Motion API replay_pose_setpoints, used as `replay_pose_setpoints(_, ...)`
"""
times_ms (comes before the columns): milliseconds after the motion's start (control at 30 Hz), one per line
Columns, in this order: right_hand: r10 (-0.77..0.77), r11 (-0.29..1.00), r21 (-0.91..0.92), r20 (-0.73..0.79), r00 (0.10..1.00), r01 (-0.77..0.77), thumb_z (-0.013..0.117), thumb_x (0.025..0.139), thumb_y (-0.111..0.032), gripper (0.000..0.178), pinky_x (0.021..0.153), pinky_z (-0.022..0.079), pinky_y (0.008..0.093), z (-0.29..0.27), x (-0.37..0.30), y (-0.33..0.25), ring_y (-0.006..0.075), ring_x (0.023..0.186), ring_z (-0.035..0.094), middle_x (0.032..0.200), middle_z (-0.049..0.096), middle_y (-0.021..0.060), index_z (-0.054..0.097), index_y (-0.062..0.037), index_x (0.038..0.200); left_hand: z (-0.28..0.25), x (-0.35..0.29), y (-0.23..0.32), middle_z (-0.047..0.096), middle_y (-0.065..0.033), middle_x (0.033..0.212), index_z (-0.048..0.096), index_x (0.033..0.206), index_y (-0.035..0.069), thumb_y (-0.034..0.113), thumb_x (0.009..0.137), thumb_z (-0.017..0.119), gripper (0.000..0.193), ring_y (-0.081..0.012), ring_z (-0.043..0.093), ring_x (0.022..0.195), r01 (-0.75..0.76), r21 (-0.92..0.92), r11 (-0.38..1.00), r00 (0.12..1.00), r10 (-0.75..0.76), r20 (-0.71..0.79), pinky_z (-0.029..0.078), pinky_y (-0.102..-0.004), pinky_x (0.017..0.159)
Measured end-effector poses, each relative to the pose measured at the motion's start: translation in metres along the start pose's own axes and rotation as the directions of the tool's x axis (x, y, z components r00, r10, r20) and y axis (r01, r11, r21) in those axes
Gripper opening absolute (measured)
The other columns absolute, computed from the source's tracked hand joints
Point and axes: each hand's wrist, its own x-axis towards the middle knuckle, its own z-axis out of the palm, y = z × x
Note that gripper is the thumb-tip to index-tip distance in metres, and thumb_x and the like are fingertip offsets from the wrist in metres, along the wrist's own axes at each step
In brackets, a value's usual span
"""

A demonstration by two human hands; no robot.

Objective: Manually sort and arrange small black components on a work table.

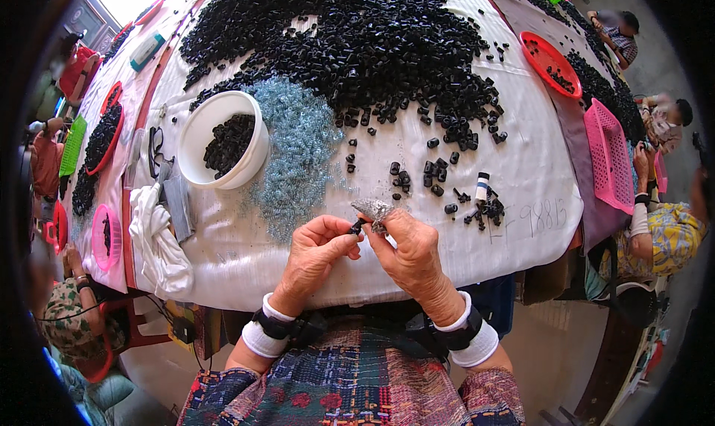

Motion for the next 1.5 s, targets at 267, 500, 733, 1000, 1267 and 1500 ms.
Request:
replay_pose_setpoints(267,-0.063,0.997,-0.039,0.021,0.998,0.064,0.064,0.071,0.005,0.020,0.058,0.047,0.0350,-0.002,-0.002,0.002,0.0302,0.067,0.060,0.075,0.060,0.0141,0.062,0.0006,0.091,0.004,-0.002,-0.001,0.066,-0.0079,0.085,0.059,0.095,-0.002,0.003,0.082,0.065,0.015,-0.0126,0.063,0.071,0.004,0.070,0.998,1.000,-0.003,-0.025,0.052,-0.0240,0.066)
replay_pose_setpoints(500,-0.109,0.989,-0.094,0.088,0.990,0.117,0.061,0.066,0.008,0.014,0.059,0.046,0.0382,-0.007,-0.001,0.000,0.0326,0.068,0.058,0.072,0.057,0.0148,0.054,0.0014,0.077,0.008,-0.003,0.003,0.066,-0.0064,0.083,0.060,0.094,-0.002,0.003,0.082,0.065,0.014,-0.0103,0.062,0.071,0.020,0.109,0.994,0.999,-0.017,-0.036,0.052,-0.0219,0.066)
replay_pose_setpoints(733,-0.085,0.988,-0.121,0.116,0.990,0.099,0.060,0.066,0.007,0.013,0.058,0.046,0.0387,-0.010,0.000,-0.002,0.0332,0.068,0.057,0.071,0.055,0.0154,0.053,0.0011,0.076,0.010,-0.004,0.001,0.066,-0.0062,0.083,0.061,0.094,-0.002,0.003,0.082,0.066,0.014,-0.0096,0.062,0.072,0.019,0.142,0.990,0.999,-0.014,-0.036,0.052,-0.0214,0.065)
replay_pose_setpoints(1000,0.016,0.985,-0.174,0.096,0.995,0.001,0.059,0.067,0.005,0.013,0.056,0.044,0.0402,-0.005,-0.002,-0.007,0.0343,0.065,0.055,0.067,0.051,0.0157,0.049,0.0001,0.073,0.010,-0.003,-0.002,0.066,-0.0075,0.084,0.061,0.095,-0.003,0.003,0.082,0.066,0.015,-0.0105,0.063,0.073,0.006,0.183,0.983,0.999,0.000,-0.033,0.053,-0.0222,0.067)
replay_pose_setpoints(1267,0.036,0.985,-0.172,0.021,0.999,-0.032,0.060,0.067,0.005,0.014,0.056,0.044,0.0409,0.004,-0.006,-0.007,0.0339,0.065,0.055,0.066,0.052,0.0155,0.048,-0.0006,0.073,0.012,-0.002,0.005,0.066,-0.0093,0.087,0.061,0.099,-0.004,0.004,0.082,0.065,0.019,-0.0124,0.063,0.075,0.071,0.148,0.986,0.996,-0.063,-0.061,0.053,-0.0229,0.067)
replay_pose_setpoints(1500,0.017,0.974,-0.227,0.051,0.999,-0.005,0.061,0.069,0.002,0.013,0.056,0.045,0.0403,0.005,-0.002,-0.010,0.0321,0.064,0.056,0.066,0.054,0.0140,0.049,-0.0012,0.074,0.014,0.002,0.017,0.066,-0.0108,0.089,0.061,0.100,-0.005,0.009,0.084,0.064,0.022,-0.0155,0.064,0.078,0.210,0.118,0.971,0.978,-0.206,-0.045,0.054,-0.0240,0.065)
